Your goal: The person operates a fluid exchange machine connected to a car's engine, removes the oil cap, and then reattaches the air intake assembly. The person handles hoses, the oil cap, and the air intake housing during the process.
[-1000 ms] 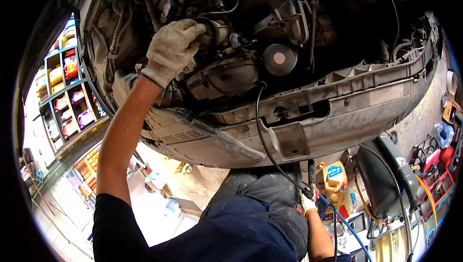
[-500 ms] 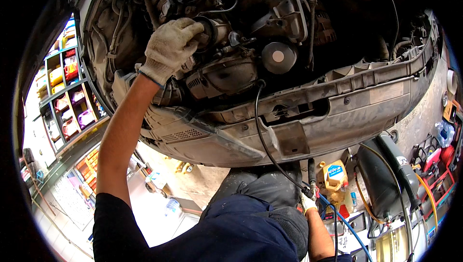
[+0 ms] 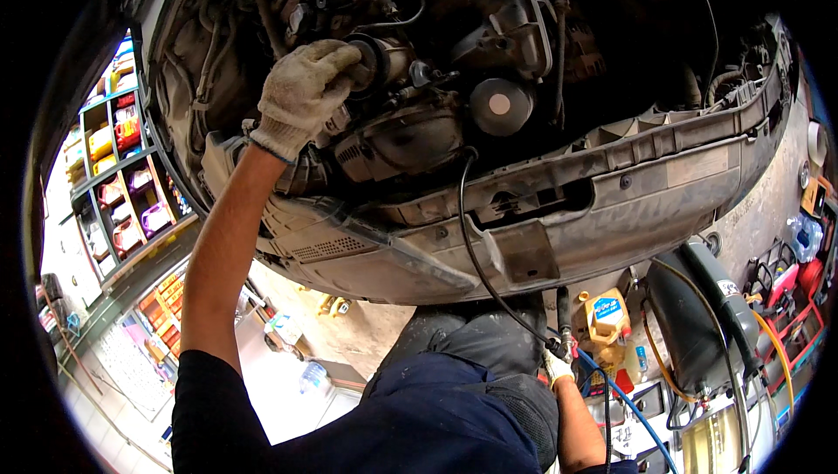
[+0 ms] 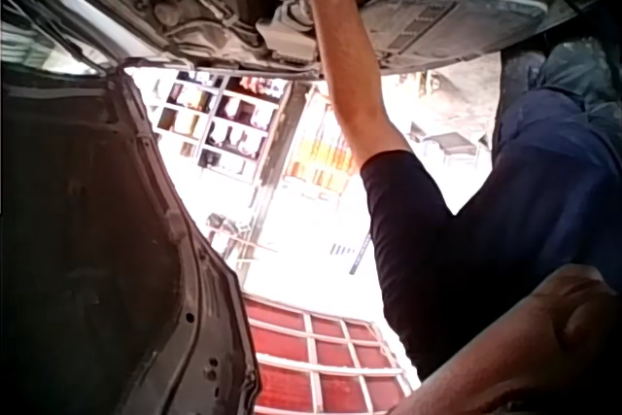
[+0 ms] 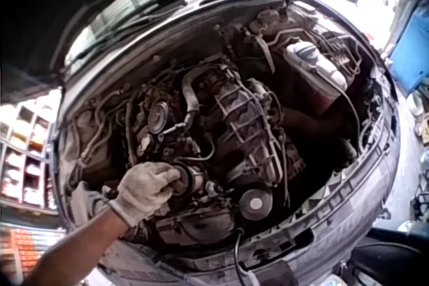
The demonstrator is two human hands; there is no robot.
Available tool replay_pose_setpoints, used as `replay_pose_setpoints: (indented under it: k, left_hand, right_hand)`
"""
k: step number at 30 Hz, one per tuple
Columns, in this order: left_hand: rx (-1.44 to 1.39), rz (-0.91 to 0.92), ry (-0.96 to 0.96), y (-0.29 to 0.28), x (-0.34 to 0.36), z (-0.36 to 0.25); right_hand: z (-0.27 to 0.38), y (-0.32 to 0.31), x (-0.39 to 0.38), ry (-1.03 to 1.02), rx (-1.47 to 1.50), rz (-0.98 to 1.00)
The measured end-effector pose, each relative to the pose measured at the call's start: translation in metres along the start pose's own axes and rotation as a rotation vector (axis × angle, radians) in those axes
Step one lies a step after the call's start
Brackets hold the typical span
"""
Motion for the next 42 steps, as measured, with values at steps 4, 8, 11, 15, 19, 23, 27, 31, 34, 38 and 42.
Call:
replay_pose_setpoints:
  k: [4, 8, 11, 15, 19, 23, 27, 31, 34, 38, 42]
  left_hand:
    - [-0.019, -0.008, -0.006, 0.000, -0.001, 0.002]
    - [-0.047, 0.051, -0.021, 0.004, 0.002, 0.003]
    - [-0.037, 0.044, -0.006, 0.001, 0.002, 0.003]
    - [-0.017, 0.022, -0.018, -0.005, 0.002, -0.002]
    - [-0.046, 0.044, -0.061, -0.004, 0.001, -0.002]
    - [-0.061, 0.007, -0.052, -0.001, -0.001, 0.001]
    - [-0.098, -0.021, -0.110, 0.002, -0.005, 0.006]
    - [-0.114, -0.031, -0.121, 0.002, -0.005, 0.006]
    - [-0.098, -0.055, -0.095, -0.001, -0.006, 0.004]
    - [-0.121, -0.054, -0.097, -0.002, -0.004, 0.004]
    - [-0.159, -0.057, -0.113, 0.000, -0.005, 0.006]
  right_hand:
    - [0.008, 0.001, 0.000, 0.069, -0.167, 0.050]
    - [0.006, -0.001, -0.003, 0.150, -0.244, 0.054]
    - [0.001, 0.003, 0.004, -0.082, -0.199, -0.021]
    - [-0.015, 0.003, 0.010, 0.028, -0.274, 0.000]
    - [-0.018, 0.008, 0.011, -0.127, -0.251, 0.002]
    - [-0.031, 0.009, 0.015, -0.031, -0.175, 0.020]
    - [-0.015, 0.002, 0.008, -0.065, -0.140, -0.019]
    - [-0.004, 0.001, 0.004, 0.032, -0.199, 0.044]
    - [0.004, 0.000, -0.001, 0.042, -0.143, 0.032]
    - [-0.021, 0.004, 0.007, 0.026, -0.172, 0.030]
    - [-0.034, 0.006, 0.017, -0.067, -0.309, 0.011]
Point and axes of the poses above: each hand's wrist, its own x-axis towards the middle knuckle, its own y-axis out of the palm, z = x × y, the point moved 8 cm from there along x, towards the middle knuckle, and after that the axes turned 8 degrees about -z, right-handed, at the moved point
